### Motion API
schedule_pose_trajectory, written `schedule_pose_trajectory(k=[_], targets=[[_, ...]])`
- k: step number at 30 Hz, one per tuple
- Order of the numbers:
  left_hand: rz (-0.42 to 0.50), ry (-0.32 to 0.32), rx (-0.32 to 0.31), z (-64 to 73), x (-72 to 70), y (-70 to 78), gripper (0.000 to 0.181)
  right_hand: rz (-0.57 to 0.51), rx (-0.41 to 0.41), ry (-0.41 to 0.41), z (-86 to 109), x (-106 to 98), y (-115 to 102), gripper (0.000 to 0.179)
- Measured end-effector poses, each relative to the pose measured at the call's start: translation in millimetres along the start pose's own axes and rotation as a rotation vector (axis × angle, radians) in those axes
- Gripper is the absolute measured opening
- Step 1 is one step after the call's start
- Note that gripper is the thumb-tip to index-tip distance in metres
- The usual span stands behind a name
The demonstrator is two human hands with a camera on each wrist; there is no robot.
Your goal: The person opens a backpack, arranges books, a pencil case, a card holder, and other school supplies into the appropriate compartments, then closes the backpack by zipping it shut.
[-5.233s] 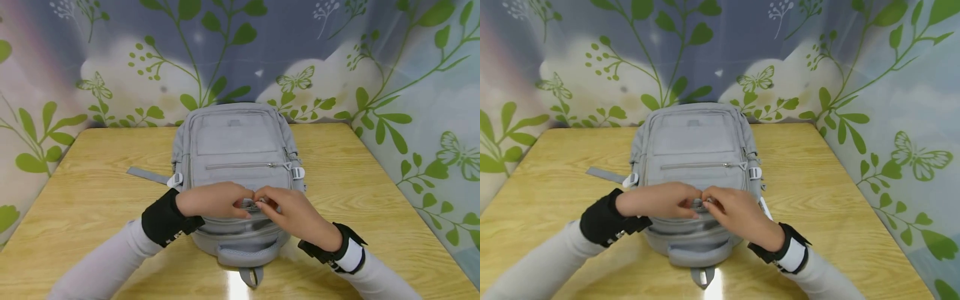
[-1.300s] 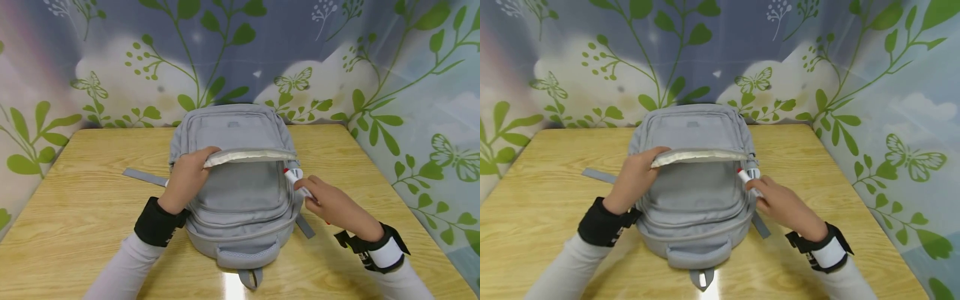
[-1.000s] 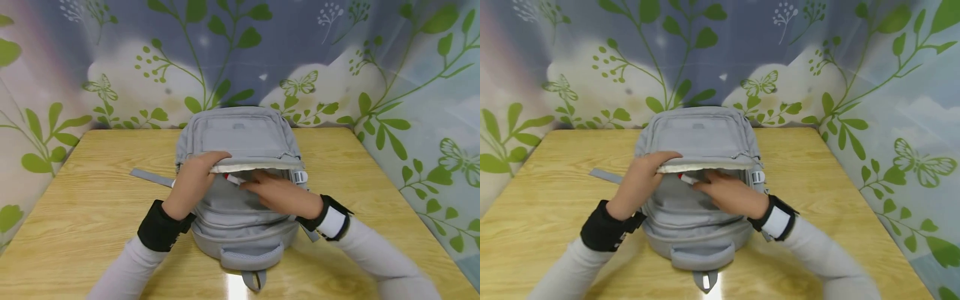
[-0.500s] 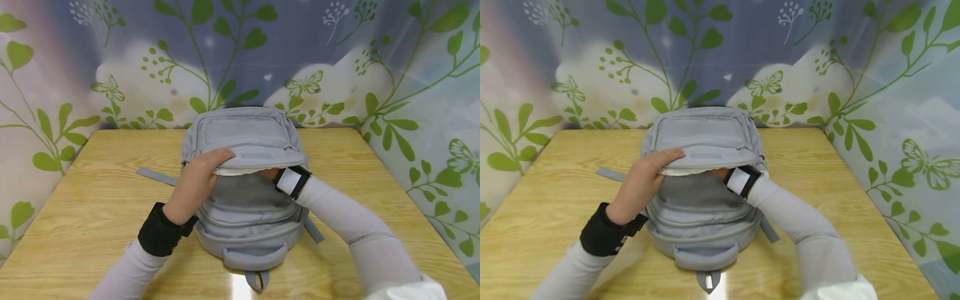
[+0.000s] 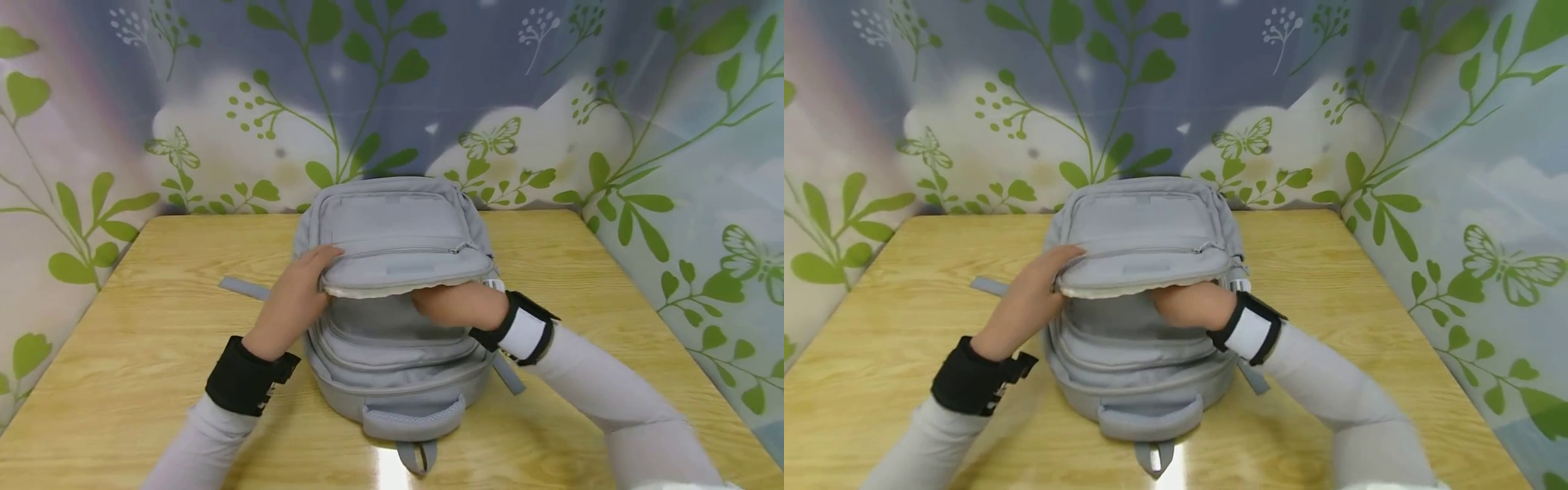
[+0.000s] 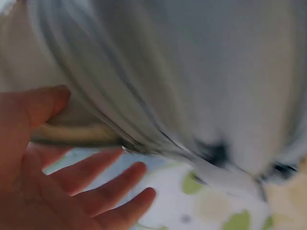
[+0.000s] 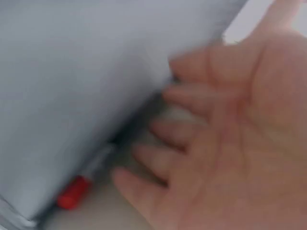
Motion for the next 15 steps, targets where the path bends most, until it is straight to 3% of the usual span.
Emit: schedule_pose_trajectory(k=[2,3,5,7,8,10,11,13,15], targets=[[0.007,-0.037,-0.027,-0.5,2.8,-12.3,0.053,-0.323,-0.061,-0.011,6.5,-14,6,0.025],[0.018,-0.060,-0.038,-0.8,4.6,-17.7,0.052,-0.545,-0.104,-0.067,9.2,-20,8,0.029],[0.042,-0.118,-0.067,0.6,8.5,-27.2,0.053,-1.100,-0.098,-0.247,12.4,-30,13,0.039],[0.064,-0.164,-0.089,1.4,12.0,-34.2,0.053,-1.479,-0.120,-0.396,16.9,-39,21,0.041],[0.073,-0.180,-0.096,1.9,13.4,-36.5,0.054,-1.635,-0.120,-0.424,18.8,-41,25,0.040],[0.072,-0.187,-0.106,1.9,15.0,-40.0,0.055,-1.797,-0.129,-0.365,19.6,-44,34,0.038],[0.070,-0.183,-0.108,1.7,15.5,-41.1,0.056,-1.829,-0.119,-0.300,18.3,-44,38,0.038],[0.065,-0.167,-0.111,1.7,15.5,-42.3,0.056,-1.773,-0.057,-0.130,11.7,-37,43,0.036],[0.060,-0.149,-0.114,2.0,15.0,-43.0,0.056,-1.638,0.060,-0.044,1.0,-23,44,0.037]])
Point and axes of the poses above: each hand's wrist, its own z-axis away from the middle knuckle, its own x-axis out of the palm, y = z × x, the point moved 2 cm from there along -z, towards the middle knuckle, and after that the axes turned 1 degree about -y, right-handed, at the moved point
